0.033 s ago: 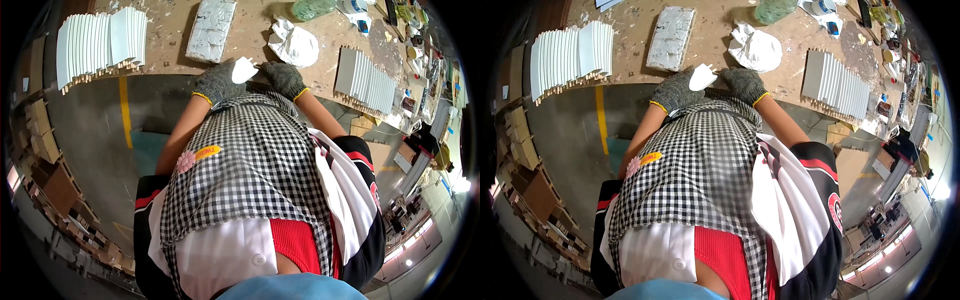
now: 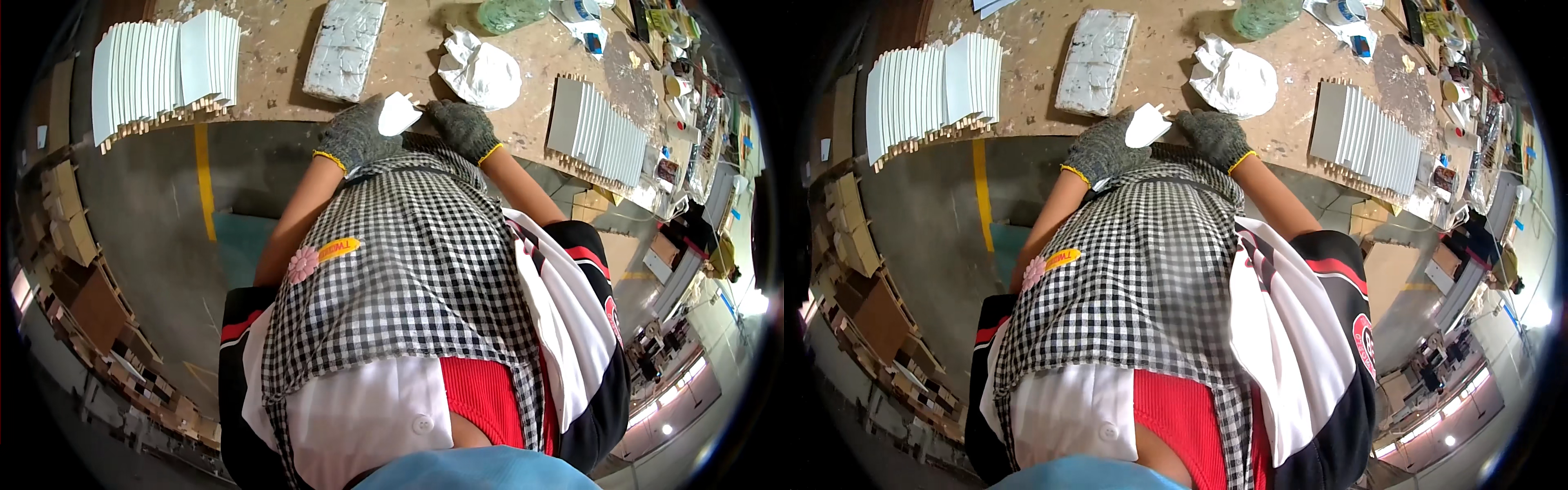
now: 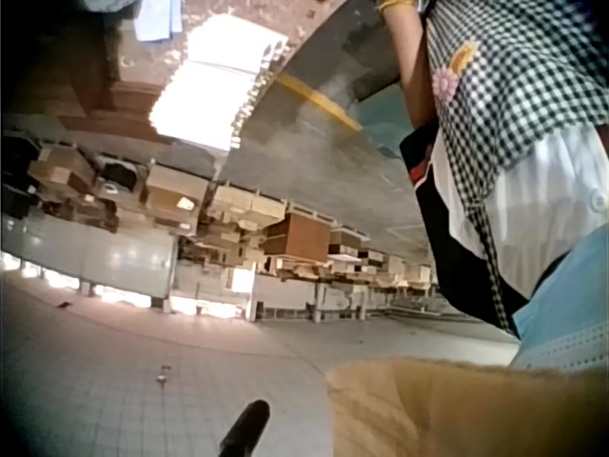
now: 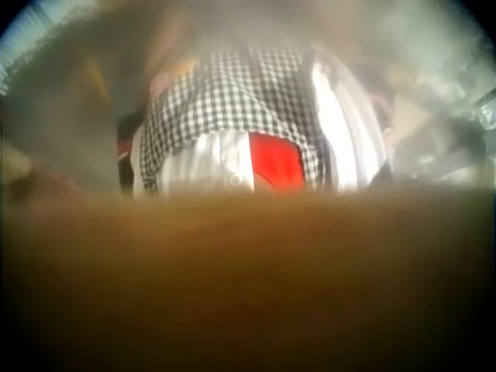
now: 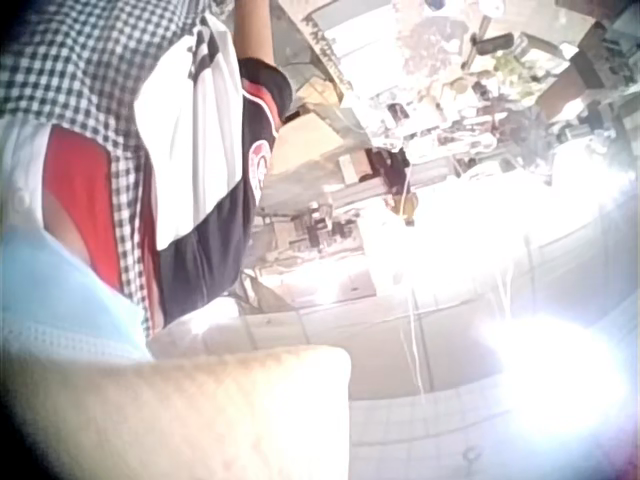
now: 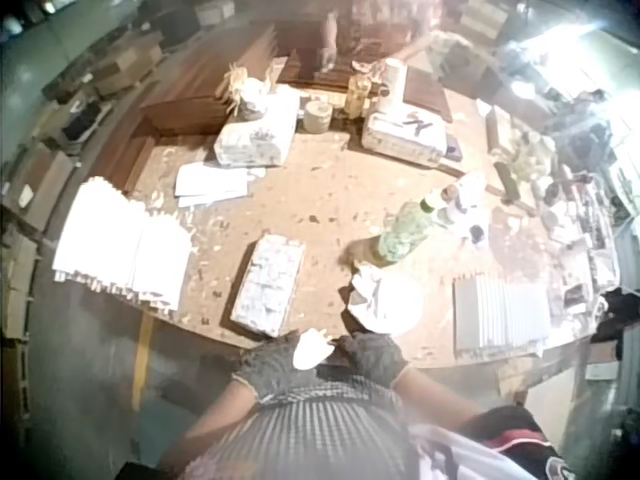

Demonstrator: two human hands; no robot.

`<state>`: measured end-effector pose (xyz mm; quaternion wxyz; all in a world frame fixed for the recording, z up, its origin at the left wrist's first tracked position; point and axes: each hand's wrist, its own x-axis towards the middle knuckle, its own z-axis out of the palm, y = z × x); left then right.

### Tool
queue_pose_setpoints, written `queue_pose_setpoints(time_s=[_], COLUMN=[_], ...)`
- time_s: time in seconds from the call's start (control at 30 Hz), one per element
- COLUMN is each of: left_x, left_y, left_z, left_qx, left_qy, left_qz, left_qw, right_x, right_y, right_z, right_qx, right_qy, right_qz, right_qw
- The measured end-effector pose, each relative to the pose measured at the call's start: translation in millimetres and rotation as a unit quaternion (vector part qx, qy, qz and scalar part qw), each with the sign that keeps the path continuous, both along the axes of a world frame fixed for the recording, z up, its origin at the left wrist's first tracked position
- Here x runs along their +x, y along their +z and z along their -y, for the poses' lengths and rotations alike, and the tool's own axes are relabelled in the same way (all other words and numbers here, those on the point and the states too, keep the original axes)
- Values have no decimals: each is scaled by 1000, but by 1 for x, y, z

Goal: The person finishes white rectangular panels by scraping their edges with a small hand tool, wiping the surfaces with a cloth, and stacking the panels on the table.

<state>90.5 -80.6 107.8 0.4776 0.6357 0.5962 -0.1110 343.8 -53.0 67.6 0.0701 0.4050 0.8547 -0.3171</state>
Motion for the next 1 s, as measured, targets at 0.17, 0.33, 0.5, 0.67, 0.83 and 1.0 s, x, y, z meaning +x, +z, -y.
queue_pose_setpoints(time_s=[0.17,0.33,0.5,0.67,0.83,1.0], left_x=[3,-3,-2,0,2,0], left_y=[-9,-19,-14,-28,-19,-22], left_z=[9,13,9,15,15,19], left_qx=[40,42,30,30,43,59], left_qy=[20,30,27,37,28,40], left_qz=[-6,16,25,16,14,26], left_qw=[999,999,999,999,999,997], right_x=[-14,-24,-21,-32,-39,-38], right_y=[-5,20,15,13,28,11], right_z=[8,16,15,15,16,19], right_qx=[0,-46,0,-33,-92,-74], right_qy=[-25,-105,-47,-65,-98,-131], right_qz=[2,41,56,74,108,77], right_qw=[1000,993,997,995,985,986])
